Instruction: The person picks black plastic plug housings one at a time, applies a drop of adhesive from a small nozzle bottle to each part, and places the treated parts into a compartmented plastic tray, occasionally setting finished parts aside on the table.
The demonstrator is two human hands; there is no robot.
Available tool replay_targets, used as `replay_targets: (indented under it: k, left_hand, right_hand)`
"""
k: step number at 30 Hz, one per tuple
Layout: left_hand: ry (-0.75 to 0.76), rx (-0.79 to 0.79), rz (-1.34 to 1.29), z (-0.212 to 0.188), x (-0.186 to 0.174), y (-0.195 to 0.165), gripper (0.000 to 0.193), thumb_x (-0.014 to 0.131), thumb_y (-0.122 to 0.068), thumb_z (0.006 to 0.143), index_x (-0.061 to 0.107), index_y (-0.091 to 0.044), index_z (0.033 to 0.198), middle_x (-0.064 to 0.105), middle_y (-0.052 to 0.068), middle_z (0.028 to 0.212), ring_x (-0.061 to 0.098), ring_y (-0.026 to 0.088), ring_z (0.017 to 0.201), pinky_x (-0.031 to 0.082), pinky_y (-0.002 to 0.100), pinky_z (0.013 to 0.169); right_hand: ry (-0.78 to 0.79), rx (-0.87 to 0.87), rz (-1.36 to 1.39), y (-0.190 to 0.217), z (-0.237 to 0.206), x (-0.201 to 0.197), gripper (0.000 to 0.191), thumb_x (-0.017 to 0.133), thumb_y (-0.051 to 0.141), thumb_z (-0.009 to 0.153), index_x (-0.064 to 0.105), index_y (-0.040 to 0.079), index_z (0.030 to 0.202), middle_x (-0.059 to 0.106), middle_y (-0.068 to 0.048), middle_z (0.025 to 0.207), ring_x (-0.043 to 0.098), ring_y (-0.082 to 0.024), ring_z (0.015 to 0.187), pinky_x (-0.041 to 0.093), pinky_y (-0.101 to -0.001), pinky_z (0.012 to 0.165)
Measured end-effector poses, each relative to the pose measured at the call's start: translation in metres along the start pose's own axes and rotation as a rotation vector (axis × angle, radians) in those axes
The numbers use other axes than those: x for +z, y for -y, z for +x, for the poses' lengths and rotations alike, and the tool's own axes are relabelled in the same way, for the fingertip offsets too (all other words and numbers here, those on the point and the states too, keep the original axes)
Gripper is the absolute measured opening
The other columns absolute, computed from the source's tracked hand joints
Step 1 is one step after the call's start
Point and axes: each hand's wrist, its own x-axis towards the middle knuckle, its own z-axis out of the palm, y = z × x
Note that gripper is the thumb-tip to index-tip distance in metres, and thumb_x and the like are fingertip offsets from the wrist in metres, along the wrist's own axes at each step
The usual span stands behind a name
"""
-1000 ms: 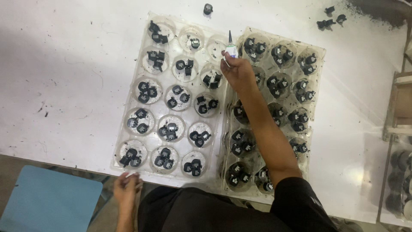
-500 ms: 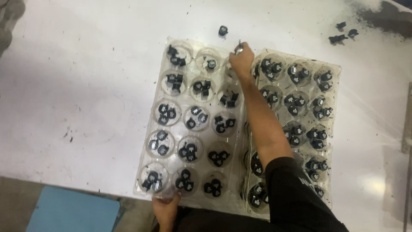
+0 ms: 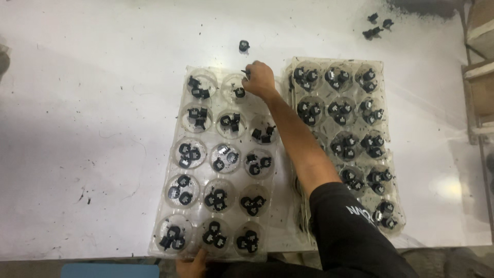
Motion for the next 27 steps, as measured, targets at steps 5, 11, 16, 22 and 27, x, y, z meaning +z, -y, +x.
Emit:
replay_targets:
  k: [5, 11, 16, 22, 27]
  left_hand:
    - [0.104, 0.08, 0.013, 0.003, -0.056, -0.01, 0.053, 0.074, 0.013, 0.072, 0.061, 0.006, 0.122, 0.072, 0.021, 0.106, 0.073, 0.028, 0.089, 0.062, 0.037, 0.072]
    - [0.023, -0.009, 0.062, -0.014, -0.081, -0.034, 0.045, 0.072, 0.012, 0.078, 0.058, 0.004, 0.12, 0.072, 0.018, 0.104, 0.069, 0.024, 0.082, 0.055, 0.035, 0.062]
    - [0.038, 0.144, 0.015, -0.048, -0.069, -0.051, 0.044, 0.07, 0.015, 0.075, 0.059, 0.002, 0.115, 0.072, 0.016, 0.102, 0.07, 0.02, 0.081, 0.057, 0.03, 0.062]
    - [0.054, 0.19, 0.056, -0.141, 0.001, -0.042, 0.034, 0.071, 0.019, 0.075, 0.062, 0.006, 0.105, 0.071, 0.021, 0.095, 0.068, 0.022, 0.07, 0.055, 0.033, 0.057]
    - [0.22, 0.132, -0.126, -0.226, 0.094, -0.012, 0.026, 0.072, 0.021, 0.073, 0.063, 0.008, 0.095, 0.07, 0.02, 0.086, 0.068, 0.022, 0.066, 0.059, 0.035, 0.056]
  right_hand:
    - [-0.127, -0.179, -0.022, 0.016, -0.021, -0.001, 0.008, 0.072, 0.007, 0.076, 0.067, 0.008, 0.082, 0.061, -0.01, 0.089, 0.061, -0.032, 0.087, 0.052, -0.0454, 0.073]
    - [-0.195, -0.264, -0.087, 0.025, -0.041, -0.025, 0.013, 0.074, 0.006, 0.078, 0.065, 0.008, 0.087, 0.058, -0.011, 0.091, 0.059, -0.032, 0.089, 0.051, -0.0456, 0.071]
    - [-0.259, -0.328, -0.058, -0.007, -0.041, -0.066, 0.015, 0.075, 0.005, 0.079, 0.065, 0.008, 0.089, 0.058, -0.011, 0.091, 0.059, -0.033, 0.089, 0.051, -0.0459, 0.069]
    - [-0.382, -0.35, -0.048, -0.103, -0.054, -0.159, 0.017, 0.077, 0.007, 0.076, 0.064, 0.007, 0.088, 0.059, -0.012, 0.091, 0.06, -0.034, 0.088, 0.051, -0.047, 0.071]
    - [-0.338, -0.298, -0.158, -0.209, -0.064, -0.248, 0.008, 0.076, 0.011, 0.082, 0.07, 0.007, 0.087, 0.069, -0.013, 0.083, 0.065, -0.036, 0.077, 0.053, -0.0465, 0.067]
